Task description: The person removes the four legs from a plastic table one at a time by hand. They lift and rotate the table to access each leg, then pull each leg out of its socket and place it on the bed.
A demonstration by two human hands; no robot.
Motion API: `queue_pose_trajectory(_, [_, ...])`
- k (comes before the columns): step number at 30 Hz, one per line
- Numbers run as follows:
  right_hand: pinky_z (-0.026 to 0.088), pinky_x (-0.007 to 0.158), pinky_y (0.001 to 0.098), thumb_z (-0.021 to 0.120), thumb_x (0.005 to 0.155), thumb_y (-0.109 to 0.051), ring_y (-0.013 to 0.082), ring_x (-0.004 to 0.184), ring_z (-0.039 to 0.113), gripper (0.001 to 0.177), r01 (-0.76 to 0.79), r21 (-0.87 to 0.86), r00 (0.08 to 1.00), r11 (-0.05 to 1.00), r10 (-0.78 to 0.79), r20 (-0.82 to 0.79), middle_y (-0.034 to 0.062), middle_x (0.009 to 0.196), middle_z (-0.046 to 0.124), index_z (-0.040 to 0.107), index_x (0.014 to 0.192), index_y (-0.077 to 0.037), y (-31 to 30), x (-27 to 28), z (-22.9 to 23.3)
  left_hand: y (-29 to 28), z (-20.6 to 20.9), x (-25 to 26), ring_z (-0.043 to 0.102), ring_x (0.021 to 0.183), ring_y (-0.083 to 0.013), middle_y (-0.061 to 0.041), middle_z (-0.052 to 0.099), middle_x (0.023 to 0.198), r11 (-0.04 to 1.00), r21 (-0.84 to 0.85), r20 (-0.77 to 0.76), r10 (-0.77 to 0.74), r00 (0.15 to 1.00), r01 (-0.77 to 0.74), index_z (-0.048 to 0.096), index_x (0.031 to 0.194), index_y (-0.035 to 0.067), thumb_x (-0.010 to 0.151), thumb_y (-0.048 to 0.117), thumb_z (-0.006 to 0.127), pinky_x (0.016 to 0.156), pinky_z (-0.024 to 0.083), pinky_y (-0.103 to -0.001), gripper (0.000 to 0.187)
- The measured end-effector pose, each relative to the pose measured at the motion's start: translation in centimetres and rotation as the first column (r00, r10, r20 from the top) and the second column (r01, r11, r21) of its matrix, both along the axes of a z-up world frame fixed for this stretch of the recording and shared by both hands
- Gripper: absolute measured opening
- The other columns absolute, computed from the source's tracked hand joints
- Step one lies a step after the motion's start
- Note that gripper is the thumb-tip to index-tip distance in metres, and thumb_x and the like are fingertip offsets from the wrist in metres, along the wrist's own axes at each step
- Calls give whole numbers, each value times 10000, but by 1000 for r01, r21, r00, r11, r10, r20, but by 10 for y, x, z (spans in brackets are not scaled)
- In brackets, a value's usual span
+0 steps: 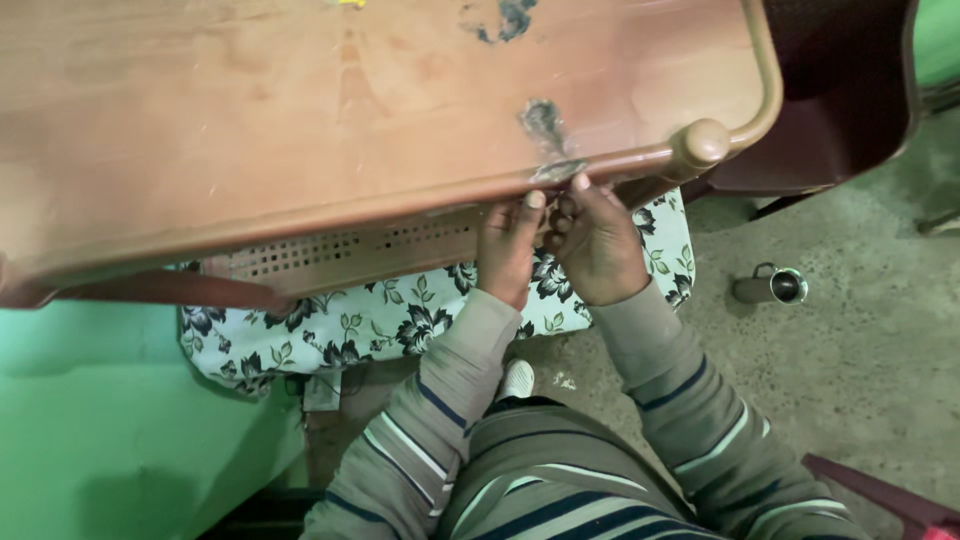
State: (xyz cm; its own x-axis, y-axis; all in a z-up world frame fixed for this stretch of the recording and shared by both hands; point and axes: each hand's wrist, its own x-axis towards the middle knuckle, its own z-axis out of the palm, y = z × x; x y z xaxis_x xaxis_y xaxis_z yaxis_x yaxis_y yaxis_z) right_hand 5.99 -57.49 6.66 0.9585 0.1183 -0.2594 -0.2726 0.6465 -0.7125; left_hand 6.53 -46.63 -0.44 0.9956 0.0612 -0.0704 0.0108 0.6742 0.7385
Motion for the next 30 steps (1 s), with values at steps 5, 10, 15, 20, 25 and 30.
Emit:
queue_pose_trajectory(5, [474, 725, 319, 671, 1012, -345, 107, 781, 536, 207, 89, 22, 993, 996, -90, 77, -58, 853, 561, 596, 1069, -160, -27, 4, 1, -24, -3, 10, 635, 1049, -116, -39, 714, 1157, 990, 64, 74, -129, 989, 125, 687, 1212, 22, 1003, 251, 723, 949, 517, -285, 312])
queue_pose_trajectory(10, [426, 682, 288, 620, 1022, -382, 90, 765, 509, 227, 155, -94, 988, 983, -154, 20, -66, 857, 551, 592, 1039, -157, -51, -2, 6, -48, -8, 26, 634, 1036, -91, 6, 707, 1129, 962, 125, 159, -261, 952, 243, 675, 1243, 17, 1001, 232, 711, 926, 532, -272, 326])
queue_pose_trajectory(15, [425, 653, 269, 561, 1005, -403, 82, 725, 492, 284, 196, -279, 980, 940, -199, 17, -58, 822, 545, 636, 1067, -136, -74, -17, 13, -73, -13, 29, 609, 975, -100, -27, 697, 1068, 907, 302, 174, -356, 918, 294, 695, 1250, -21, 1067, 228, 694, 863, 528, -274, 309])
queue_pose_trajectory(20, [440, 694, 265, 555, 1075, -389, 81, 767, 489, 240, 371, -208, 928, 905, -365, 68, -57, 883, 547, 580, 1089, -151, -111, -4, 12, -83, -10, 43, 674, 1052, -127, -48, 746, 1136, 796, 570, 211, -384, 899, 206, 688, 1251, -1, 909, 191, 789, 922, 550, -291, 405])
queue_pose_trajectory(25, [496, 723, 298, 521, 1066, -418, 87, 789, 523, 315, 206, -142, 972, 968, -185, 149, -31, 909, 575, 598, 1120, -118, -141, 25, 13, -113, -6, 65, 685, 1093, -125, -36, 744, 1147, 840, 389, 142, -461, 876, 379, 673, 1239, 16, 856, 119, 811, 953, 581, -312, 420])
queue_pose_trajectory(30, [486, 685, 267, 550, 1047, -423, 100, 807, 586, 352, 12, -156, 986, 988, 14, 164, 13, 941, 635, 607, 1100, -79, -167, 44, 7, -128, -15, 76, 704, 1084, -164, -74, 763, 1144, 835, 330, 137, -504, 853, 441, 705, 1257, -14, 876, 71, 830, 971, 586, -328, 409])
